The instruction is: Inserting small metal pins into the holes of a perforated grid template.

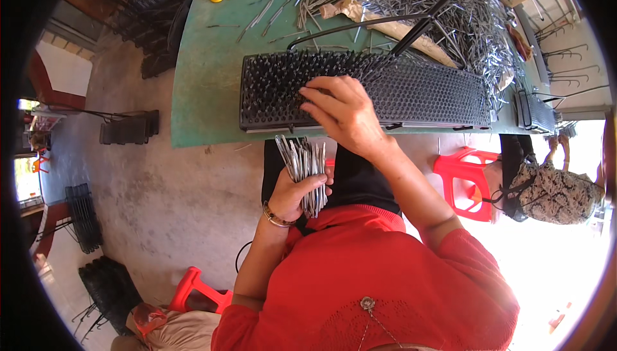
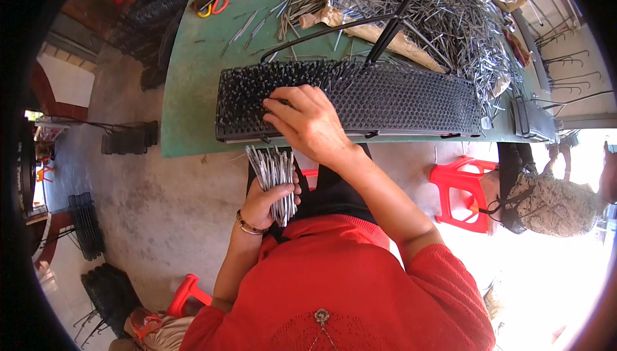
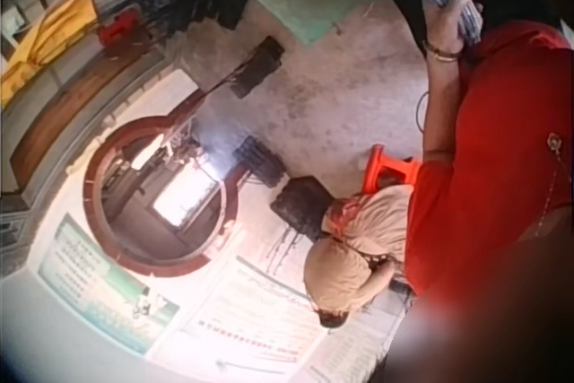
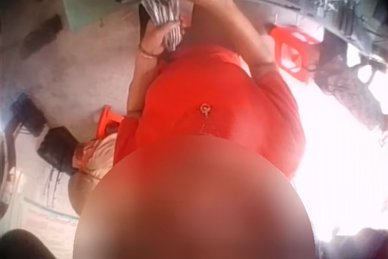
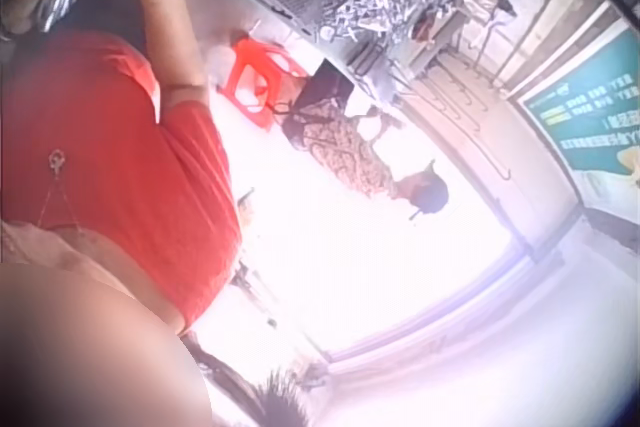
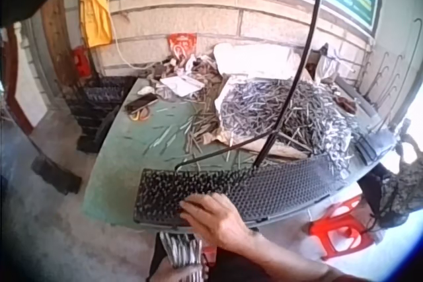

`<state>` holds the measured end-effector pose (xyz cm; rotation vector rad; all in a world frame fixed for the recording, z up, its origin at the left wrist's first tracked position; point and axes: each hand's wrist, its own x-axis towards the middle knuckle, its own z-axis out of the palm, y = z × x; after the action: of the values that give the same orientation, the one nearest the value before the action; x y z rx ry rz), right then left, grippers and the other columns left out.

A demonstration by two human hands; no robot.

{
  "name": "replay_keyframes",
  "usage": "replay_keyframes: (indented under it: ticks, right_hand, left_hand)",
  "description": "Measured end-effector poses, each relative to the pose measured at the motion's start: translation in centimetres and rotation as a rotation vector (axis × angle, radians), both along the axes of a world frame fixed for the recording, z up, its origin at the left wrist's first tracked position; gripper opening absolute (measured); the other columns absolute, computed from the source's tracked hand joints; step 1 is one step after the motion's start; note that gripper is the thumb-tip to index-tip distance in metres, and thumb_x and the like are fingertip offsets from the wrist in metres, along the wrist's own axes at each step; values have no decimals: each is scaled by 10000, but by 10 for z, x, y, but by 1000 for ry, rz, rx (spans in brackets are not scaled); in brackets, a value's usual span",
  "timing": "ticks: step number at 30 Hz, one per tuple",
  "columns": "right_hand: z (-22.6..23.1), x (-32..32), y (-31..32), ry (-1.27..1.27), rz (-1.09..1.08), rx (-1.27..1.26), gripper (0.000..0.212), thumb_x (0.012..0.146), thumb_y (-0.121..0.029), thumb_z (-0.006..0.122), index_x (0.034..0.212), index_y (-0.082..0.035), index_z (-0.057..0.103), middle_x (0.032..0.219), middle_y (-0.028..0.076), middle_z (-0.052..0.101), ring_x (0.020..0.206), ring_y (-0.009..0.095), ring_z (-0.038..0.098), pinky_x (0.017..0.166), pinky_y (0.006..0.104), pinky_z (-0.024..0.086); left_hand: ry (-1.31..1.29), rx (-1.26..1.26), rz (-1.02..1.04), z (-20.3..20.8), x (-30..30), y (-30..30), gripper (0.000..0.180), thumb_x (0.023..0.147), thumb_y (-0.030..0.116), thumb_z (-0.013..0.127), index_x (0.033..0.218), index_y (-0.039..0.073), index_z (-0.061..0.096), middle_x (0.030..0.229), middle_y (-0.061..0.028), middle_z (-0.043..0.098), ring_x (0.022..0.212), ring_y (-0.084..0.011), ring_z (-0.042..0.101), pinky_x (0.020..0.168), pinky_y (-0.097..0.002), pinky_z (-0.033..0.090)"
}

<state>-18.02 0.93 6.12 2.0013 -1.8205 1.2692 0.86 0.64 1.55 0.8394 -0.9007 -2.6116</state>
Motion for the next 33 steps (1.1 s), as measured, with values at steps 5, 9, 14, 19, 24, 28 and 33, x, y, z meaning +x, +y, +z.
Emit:
replay_keyframes:
  ticks: [5,9,14,19,24,28,33]
  right_hand:
    - [11,3,31,-457,55,442,174,817,-145,706,890,12,683,789,106,649,651,164,608,569,268,473]
    - [-3,7,42,-923,148,703,200,851,-165,685,896,30,689,757,38,660,683,61,574,586,233,472]
    - [-3,-4,42,-1142,85,724,178,868,-156,662,911,15,686,780,37,665,733,66,593,625,221,480]
    - [9,-14,32,-1105,-10,306,195,908,-133,609,1011,29,645,882,64,666,794,95,608,704,226,497]
    - [11,-17,12,-700,-80,118,169,895,-91,614,1005,33,647,891,78,667,803,111,613,724,236,492]
    - [8,-15,4,-499,-81,7,130,853,-63,633,954,15,658,831,128,642,722,239,634,629,299,491]
    - [8,-13,1,-429,-47,8,133,840,-46,633,958,13,650,858,128,635,735,268,630,641,326,502]
  left_hand:
    - [46,6,100,7,-3,-2,241,804,19,621,1038,3,566,879,-92,641,763,-176,644,684,-310,555]
    - [54,-36,83,10,-5,-3,290,804,7,619,1086,4,555,920,-94,639,816,-188,650,693,-320,560]
    - [72,4,58,13,-9,0,330,807,13,626,1127,6,544,996,-95,624,895,-209,644,698,-333,566]
    - [62,52,38,0,-8,2,339,804,28,642,1127,11,539,955,-79,621,855,-193,641,689,-326,564]
    - [7,2,1,3,-12,1,373,796,63,644,1141,16,508,938,-50,566,841,-165,610,664,-320,559]
    - [-20,0,38,6,-12,1,376,801,62,645,1149,16,511,933,-54,578,841,-166,615,674,-322,560]
    - [-28,39,98,10,-15,0,272,819,34,642,1079,32,560,872,-64,632,766,-167,641,668,-312,553]
